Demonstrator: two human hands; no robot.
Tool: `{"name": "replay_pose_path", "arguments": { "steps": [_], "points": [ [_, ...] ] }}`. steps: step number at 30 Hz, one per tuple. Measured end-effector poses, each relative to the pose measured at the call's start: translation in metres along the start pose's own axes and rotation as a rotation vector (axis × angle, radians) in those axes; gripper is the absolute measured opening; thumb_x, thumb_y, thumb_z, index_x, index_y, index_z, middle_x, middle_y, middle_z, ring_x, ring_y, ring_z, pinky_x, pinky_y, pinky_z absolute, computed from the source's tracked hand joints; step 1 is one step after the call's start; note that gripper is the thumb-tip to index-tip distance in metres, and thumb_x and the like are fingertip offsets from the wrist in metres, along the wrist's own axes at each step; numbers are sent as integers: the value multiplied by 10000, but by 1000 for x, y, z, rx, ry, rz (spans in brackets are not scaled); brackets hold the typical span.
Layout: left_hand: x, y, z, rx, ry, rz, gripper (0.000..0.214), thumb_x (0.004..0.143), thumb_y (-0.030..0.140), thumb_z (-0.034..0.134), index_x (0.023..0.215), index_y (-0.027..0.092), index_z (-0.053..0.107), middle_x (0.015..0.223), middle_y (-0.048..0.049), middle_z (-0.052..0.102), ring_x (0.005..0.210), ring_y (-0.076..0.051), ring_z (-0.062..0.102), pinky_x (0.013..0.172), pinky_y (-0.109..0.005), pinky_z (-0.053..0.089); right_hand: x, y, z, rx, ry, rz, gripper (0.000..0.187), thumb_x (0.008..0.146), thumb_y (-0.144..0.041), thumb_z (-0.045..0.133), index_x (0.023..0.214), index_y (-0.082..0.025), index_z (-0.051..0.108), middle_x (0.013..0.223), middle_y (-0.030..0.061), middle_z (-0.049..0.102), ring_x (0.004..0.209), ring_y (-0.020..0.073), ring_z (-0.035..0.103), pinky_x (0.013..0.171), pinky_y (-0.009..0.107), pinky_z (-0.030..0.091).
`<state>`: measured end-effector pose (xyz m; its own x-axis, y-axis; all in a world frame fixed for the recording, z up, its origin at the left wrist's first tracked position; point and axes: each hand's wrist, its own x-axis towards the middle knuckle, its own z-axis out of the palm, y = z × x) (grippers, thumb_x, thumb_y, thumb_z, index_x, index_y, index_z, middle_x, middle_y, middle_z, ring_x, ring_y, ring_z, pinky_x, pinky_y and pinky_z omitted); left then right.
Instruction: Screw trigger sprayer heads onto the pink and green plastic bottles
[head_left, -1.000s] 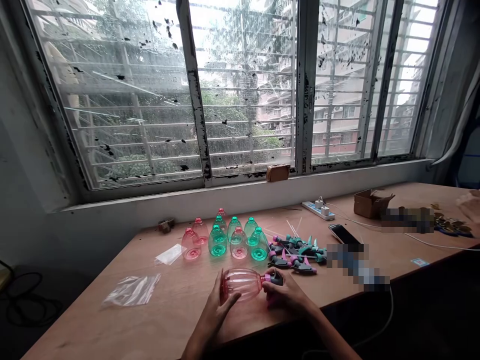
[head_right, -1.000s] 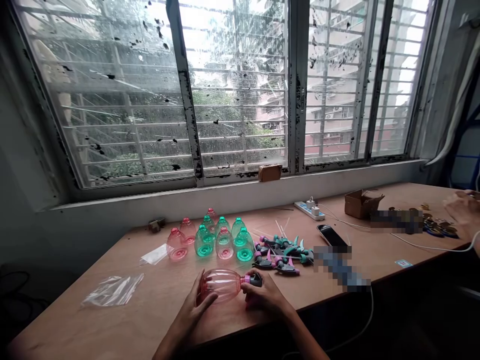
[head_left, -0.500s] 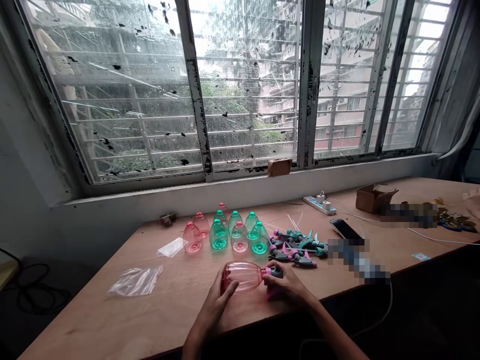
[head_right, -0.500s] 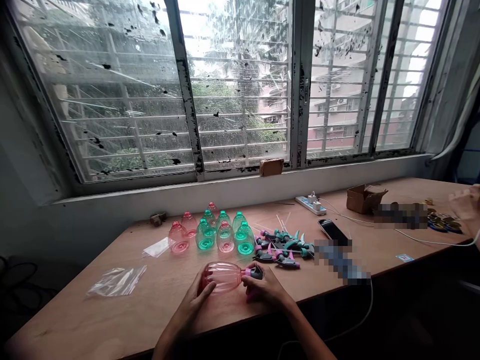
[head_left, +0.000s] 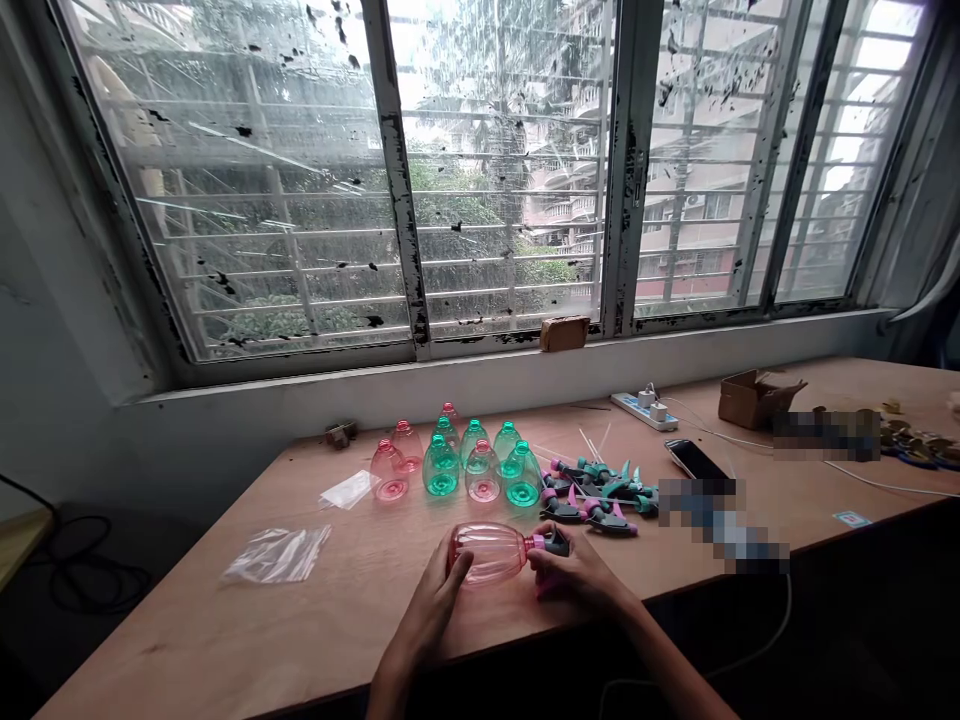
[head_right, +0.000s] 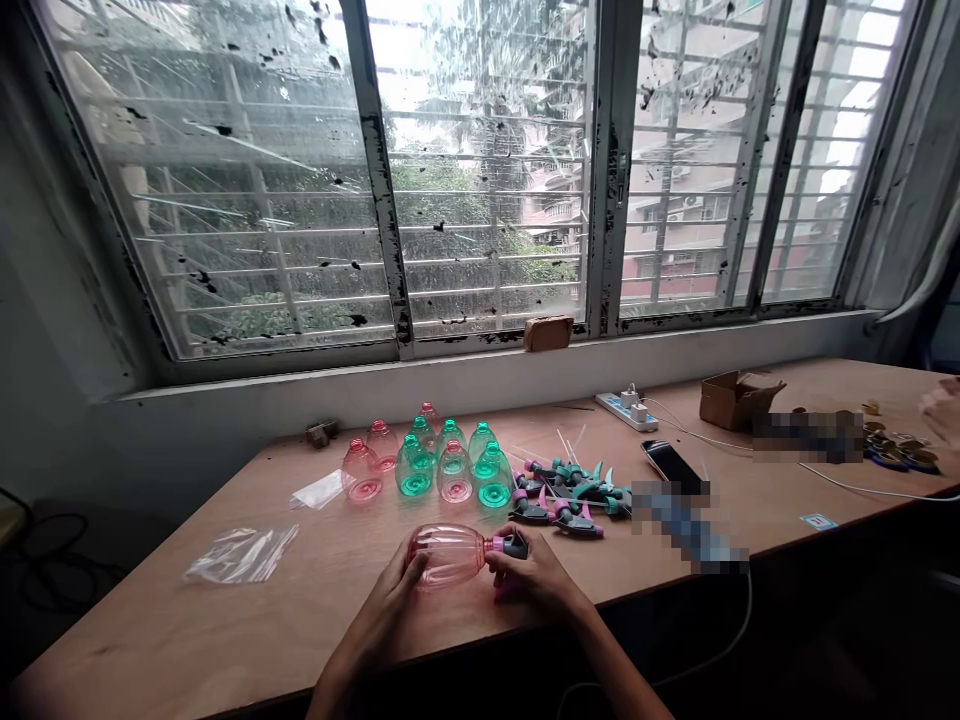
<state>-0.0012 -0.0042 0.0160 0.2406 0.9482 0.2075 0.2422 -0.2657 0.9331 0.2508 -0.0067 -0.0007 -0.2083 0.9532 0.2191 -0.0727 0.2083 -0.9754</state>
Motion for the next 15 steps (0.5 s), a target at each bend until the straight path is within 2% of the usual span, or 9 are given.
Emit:
{"name": "replay_pose_path", "arguments": {
  "steps": [2, 6, 8, 12, 15],
  "points": [
    [-2, 3, 0, 2, -21, 9, 632, 874, 511, 552, 1395, 195, 384, 1485, -142, 438, 1413, -321, 339, 1184, -511, 218, 0, -1, 0, -6, 12, 0, 423, 725, -519, 765, 906, -176, 597, 679, -3, 677, 584, 169, 643, 558, 284, 525],
    [-7, 8, 3, -9, -49, 67, 798, 784, 443, 679, 1433, 223, 269, 1515, -139, 375, 1375, -303, 410, 1150, -444, 333, 0, -1, 0, -13, 24, 0, 439, 711, -543, 765, 886, -173, 604, 663, -6, 671, 575, 174, 647, 558, 285, 522],
    [-8, 8, 3, -6, -49, 81, 869, 758, 434, 710, 1445, 228, 220, 1536, -140, 332, 1392, -291, 382, 1157, -425, 323, 0, 0, 1, -13, 18, 1, 446, 707, -554, 763, 877, -173, 606, 657, -7, 668, 570, 175, 646, 556, 287, 524],
    [-4, 4, 2, 16, -20, 38, 813, 842, 523, 583, 1472, 188, 194, 1558, -167, 297, 1445, -310, 270, 1189, -479, 216, 0, -1, 1, -12, 2, 3, 437, 710, -549, 762, 877, -176, 606, 663, -9, 668, 571, 172, 641, 550, 283, 522],
    [-1, 2, 1, 33, -24, 3, 706, 888, 554, 489, 1435, 140, 322, 1521, -191, 372, 1437, -337, 281, 1188, -522, 176, -1, -1, 0, -5, -16, 6, 427, 710, -526, 774, 878, -174, 599, 682, -5, 675, 585, 168, 642, 559, 279, 524]
  ]
}}
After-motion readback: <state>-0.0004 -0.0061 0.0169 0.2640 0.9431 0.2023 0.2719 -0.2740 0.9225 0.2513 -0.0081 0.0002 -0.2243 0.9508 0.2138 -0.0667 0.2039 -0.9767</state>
